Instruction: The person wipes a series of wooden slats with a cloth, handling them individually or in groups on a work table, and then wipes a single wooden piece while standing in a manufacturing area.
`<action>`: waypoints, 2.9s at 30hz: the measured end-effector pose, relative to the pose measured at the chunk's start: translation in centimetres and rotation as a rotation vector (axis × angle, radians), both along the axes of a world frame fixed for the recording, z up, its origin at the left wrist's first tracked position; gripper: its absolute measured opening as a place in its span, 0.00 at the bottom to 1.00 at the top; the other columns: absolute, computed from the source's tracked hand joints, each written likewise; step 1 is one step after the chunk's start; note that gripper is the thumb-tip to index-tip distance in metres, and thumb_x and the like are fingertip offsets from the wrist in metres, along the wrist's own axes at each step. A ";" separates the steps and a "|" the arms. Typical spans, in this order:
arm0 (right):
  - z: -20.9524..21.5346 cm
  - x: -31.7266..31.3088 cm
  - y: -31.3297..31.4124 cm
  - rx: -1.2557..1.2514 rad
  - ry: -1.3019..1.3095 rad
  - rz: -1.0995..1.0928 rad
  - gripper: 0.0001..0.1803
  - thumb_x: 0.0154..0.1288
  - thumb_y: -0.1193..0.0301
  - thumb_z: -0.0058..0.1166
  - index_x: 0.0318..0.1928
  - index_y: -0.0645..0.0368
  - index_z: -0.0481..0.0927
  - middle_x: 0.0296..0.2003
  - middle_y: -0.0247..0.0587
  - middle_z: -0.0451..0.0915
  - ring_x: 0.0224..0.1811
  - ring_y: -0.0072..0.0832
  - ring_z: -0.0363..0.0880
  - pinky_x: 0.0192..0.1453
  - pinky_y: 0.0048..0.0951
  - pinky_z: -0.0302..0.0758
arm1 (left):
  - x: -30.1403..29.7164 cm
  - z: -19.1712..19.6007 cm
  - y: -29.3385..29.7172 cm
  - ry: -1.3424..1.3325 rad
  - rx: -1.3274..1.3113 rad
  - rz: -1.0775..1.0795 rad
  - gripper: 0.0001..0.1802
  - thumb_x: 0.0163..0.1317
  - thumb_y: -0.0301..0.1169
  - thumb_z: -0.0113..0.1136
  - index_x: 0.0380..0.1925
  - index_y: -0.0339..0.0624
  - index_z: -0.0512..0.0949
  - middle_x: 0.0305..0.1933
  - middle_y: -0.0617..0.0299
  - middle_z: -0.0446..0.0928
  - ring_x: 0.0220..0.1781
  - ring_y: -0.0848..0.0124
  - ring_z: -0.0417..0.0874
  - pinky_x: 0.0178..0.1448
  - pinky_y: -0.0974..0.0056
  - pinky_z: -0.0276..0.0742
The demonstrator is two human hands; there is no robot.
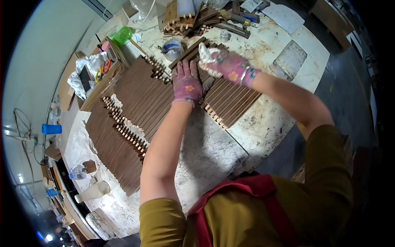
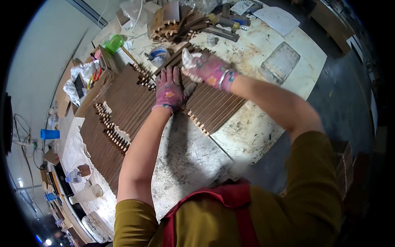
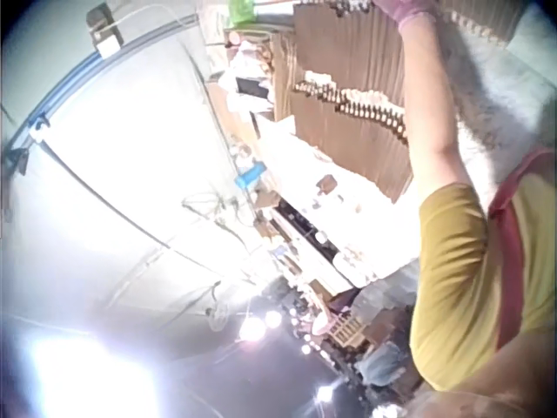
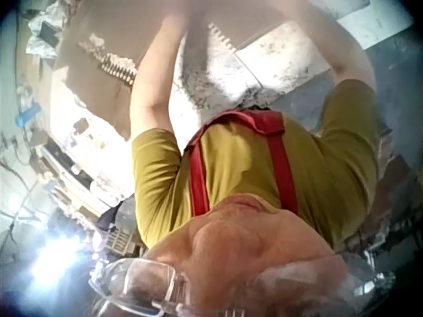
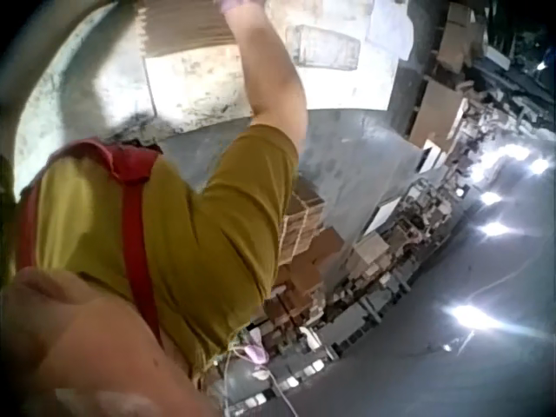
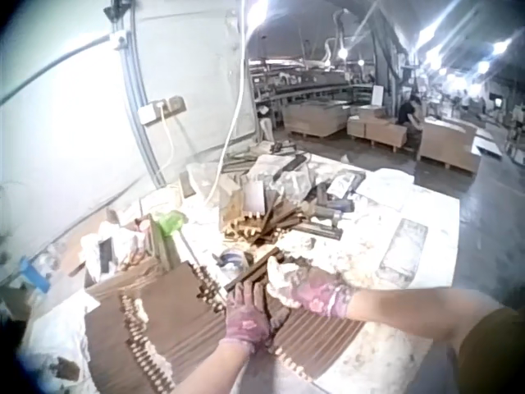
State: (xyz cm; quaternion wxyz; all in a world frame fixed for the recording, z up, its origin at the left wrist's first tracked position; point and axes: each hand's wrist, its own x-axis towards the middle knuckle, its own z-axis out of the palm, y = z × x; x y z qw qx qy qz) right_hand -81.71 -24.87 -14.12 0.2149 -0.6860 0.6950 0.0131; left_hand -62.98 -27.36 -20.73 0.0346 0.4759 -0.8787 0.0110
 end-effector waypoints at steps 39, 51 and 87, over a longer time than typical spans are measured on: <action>-4.1 -6.2 -2.2 -0.233 -0.131 -0.313 0.31 0.63 0.54 0.57 0.66 0.44 0.71 0.53 0.51 0.81 0.54 0.46 0.80 0.60 0.40 0.75 | -4.2 3.1 -7.8 0.009 0.347 -0.062 0.51 0.50 0.45 0.72 0.74 0.64 0.56 0.76 0.50 0.54 0.78 0.47 0.52 0.78 0.47 0.51; -4.1 -6.4 -1.7 -0.259 -0.175 -0.307 0.31 0.65 0.57 0.57 0.67 0.47 0.70 0.51 0.55 0.81 0.53 0.48 0.81 0.59 0.41 0.76 | -3.9 1.9 -9.1 0.050 0.458 -0.112 0.50 0.53 0.51 0.69 0.74 0.72 0.54 0.80 0.53 0.44 0.80 0.43 0.43 0.79 0.43 0.41; -2.1 -13.2 -3.5 -0.288 0.029 -0.238 0.26 0.62 0.55 0.57 0.58 0.53 0.79 0.54 0.49 0.80 0.57 0.44 0.79 0.62 0.37 0.74 | -1.2 1.1 -5.6 0.226 -0.033 -0.060 0.33 0.65 0.50 0.55 0.68 0.53 0.66 0.70 0.47 0.63 0.73 0.49 0.60 0.75 0.44 0.51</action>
